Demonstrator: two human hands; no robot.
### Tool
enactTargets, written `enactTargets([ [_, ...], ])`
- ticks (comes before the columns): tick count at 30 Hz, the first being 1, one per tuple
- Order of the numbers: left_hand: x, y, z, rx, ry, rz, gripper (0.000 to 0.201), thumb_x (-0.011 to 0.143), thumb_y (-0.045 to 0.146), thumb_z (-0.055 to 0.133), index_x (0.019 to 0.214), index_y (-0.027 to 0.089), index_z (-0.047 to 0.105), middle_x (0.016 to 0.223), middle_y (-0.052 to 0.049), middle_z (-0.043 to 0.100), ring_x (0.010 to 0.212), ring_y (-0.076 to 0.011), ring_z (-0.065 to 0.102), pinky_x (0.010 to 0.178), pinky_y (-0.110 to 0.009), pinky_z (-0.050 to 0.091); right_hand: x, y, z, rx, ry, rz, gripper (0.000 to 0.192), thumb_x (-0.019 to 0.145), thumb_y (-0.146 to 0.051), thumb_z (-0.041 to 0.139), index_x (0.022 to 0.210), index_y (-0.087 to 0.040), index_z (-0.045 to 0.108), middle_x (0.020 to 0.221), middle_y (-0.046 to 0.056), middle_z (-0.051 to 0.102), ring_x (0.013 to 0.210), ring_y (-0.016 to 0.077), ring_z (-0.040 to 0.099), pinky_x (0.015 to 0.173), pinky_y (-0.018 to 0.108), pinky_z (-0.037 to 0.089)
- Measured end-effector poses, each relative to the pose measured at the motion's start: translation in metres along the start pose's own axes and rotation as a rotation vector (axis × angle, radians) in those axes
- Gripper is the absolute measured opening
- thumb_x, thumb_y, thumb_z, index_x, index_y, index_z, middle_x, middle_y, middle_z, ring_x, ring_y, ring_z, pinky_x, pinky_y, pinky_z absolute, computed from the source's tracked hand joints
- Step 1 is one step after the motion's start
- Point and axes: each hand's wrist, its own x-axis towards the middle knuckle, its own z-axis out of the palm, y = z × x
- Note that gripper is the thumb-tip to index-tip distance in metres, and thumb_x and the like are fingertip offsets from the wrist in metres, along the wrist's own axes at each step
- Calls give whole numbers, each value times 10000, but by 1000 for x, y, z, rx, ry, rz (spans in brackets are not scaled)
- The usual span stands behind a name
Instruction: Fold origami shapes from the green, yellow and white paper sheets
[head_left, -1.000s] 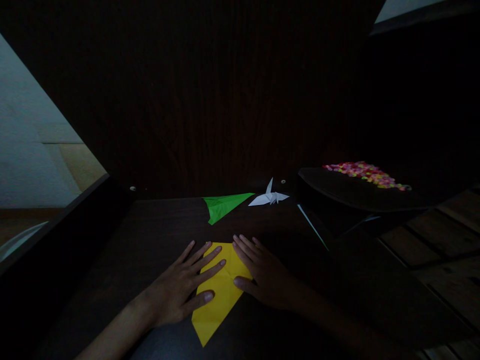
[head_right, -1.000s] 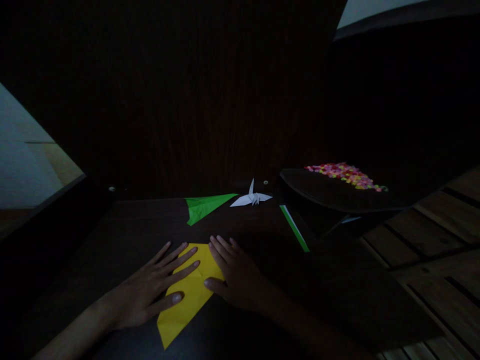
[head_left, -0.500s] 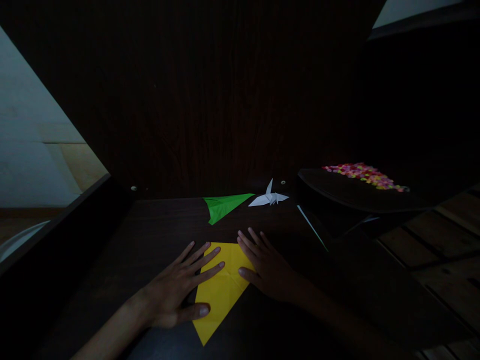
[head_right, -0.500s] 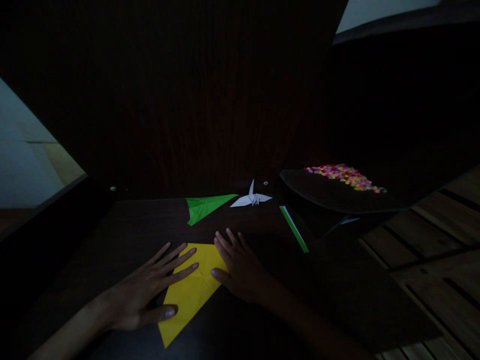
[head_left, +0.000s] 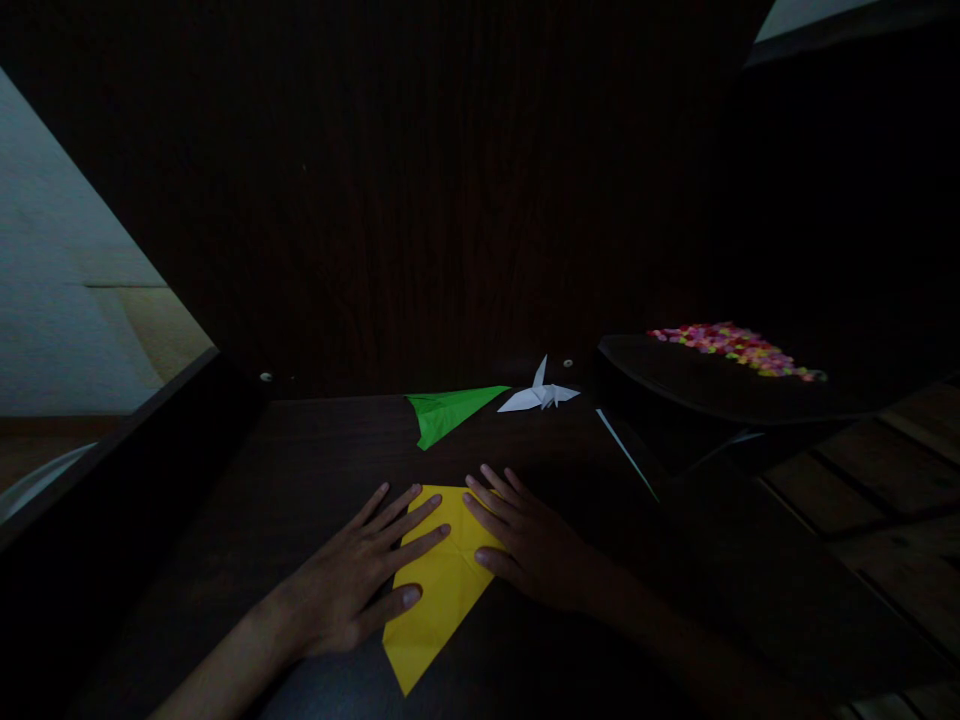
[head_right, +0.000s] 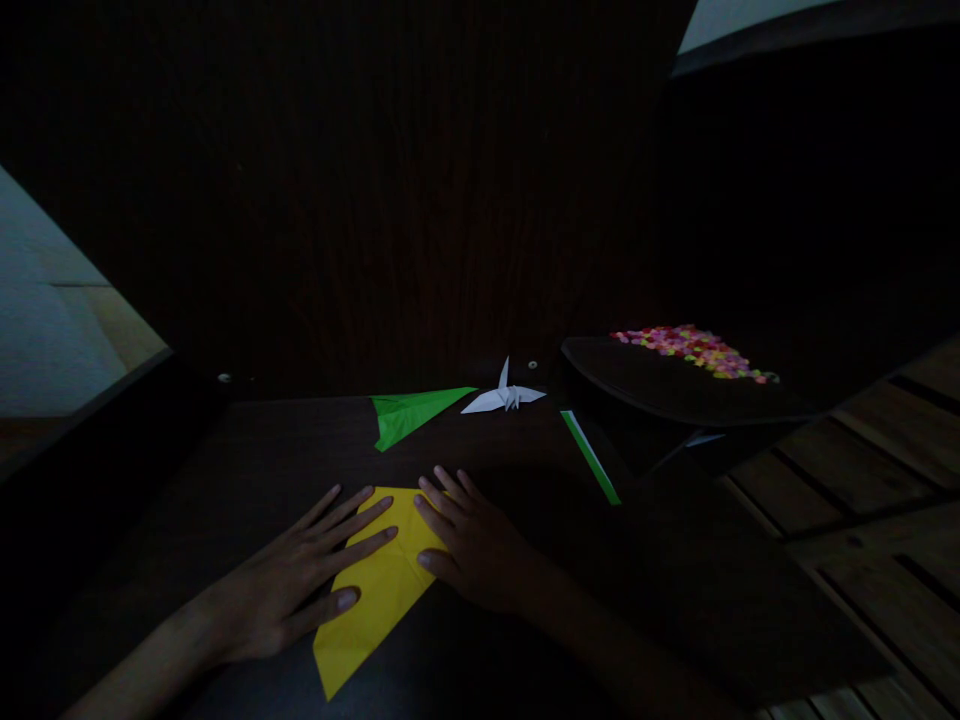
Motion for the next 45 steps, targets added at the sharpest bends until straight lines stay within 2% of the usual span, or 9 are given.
enactTargets([
  [6, 1, 1, -1, 0, 9, 10, 632, 1007, 427, 434, 1552, 362, 120, 1630, -9, 169, 1491, -328, 155, 1184, -624, 119, -2, -13, -3, 136, -41, -98, 641, 990, -461, 474, 1520, -134, 320, 1592, 121, 284, 1497, 256, 166, 1221, 466, 199],
  [12, 1, 1, -1, -10, -24, -12, 679, 1010, 450, 414, 1564, 309, 47, 1623, -20, 197, 1497, -312, 121, 1198, -596, 92, -6, -14, -10, 179, -50, -163, 583, 999, -448, 472, 1488, -143, 392, 1569, 123, 330, 1497, 247, 163, 1221, 463, 182],
  [16, 0, 1, 0, -18, 16, -9, 659, 1012, 432, 422, 1563, 321, 78, 1616, -21, 223, 1491, -302, 160, 1204, -577, 100, -8, -9, -13, 166, -27, -203, 536, 991, -452, 490, 1441, -162, 470, 1541, 118, 396, 1487, 248, 208, 1209, 465, 214],
  [19, 1, 0, -1, -28, 3, -11, 643, 1019, 397, 420, 1563, 326, 85, 1613, -24, 232, 1488, -301, 173, 1197, -593, 116, -9, -8, -13, 140, 8, -216, 498, 987, -432, 503, 1403, -158, 514, 1500, 118, 463, 1468, 244, 269, 1201, 468, 237],
  [28, 4, -2, -2, -22, -8, -6, 622, 1023, 352, 415, 1561, 324, 104, 1612, -25, 233, 1489, -300, 166, 1191, -613, 99, -8, -7, -10, 76, 72, -251, 447, 979, -401, 521, 1349, -152, 555, 1448, 116, 528, 1431, 246, 351, 1177, 455, 294],
  [34, 4, -3, -6, 16, 30, 24, 577, 1026, 297, 408, 1554, 312, 175, 1604, -36, 261, 1476, -273, 233, 1203, -582, 128, -8, -7, -8, 67, 128, -253, 425, 987, -383, 498, 1332, -143, 563, 1392, 101, 586, 1365, 232, 449, 1141, 420, 349],
  [40, 3, -5, -2, 41, 59, 45, 548, 996, 151, 402, 1514, 313, 325, 1589, -22, 316, 1466, -265, 280, 1191, -587, 213, -11, -6, -12, 82, 131, -200, 407, 985, -318, 477, 1351, -154, 548, 1325, 105, 639, 1289, 211, 533, 1078, 401, 399],
  [43, 3, -4, 1, -10, 111, 54, 528, 963, 90, 408, 1443, 302, 464, 1546, -33, 412, 1423, -277, 367, 1155, -587, 304, -11, -6, -13, 85, 112, -213, 409, 965, -271, 475, 1351, -156, 545, 1309, 102, 650, 1269, 219, 545, 1052, 404, 410],
  [45, 5, -2, 2, -81, 167, 33, 482, 960, 86, 417, 1368, 301, 557, 1481, -43, 506, 1351, -267, 460, 1104, -528, 405, -11, -6, -14, 89, 101, -226, 413, 948, -241, 483, 1347, -154, 547, 1300, 95, 656, 1261, 221, 545, 1038, 394, 416],
])
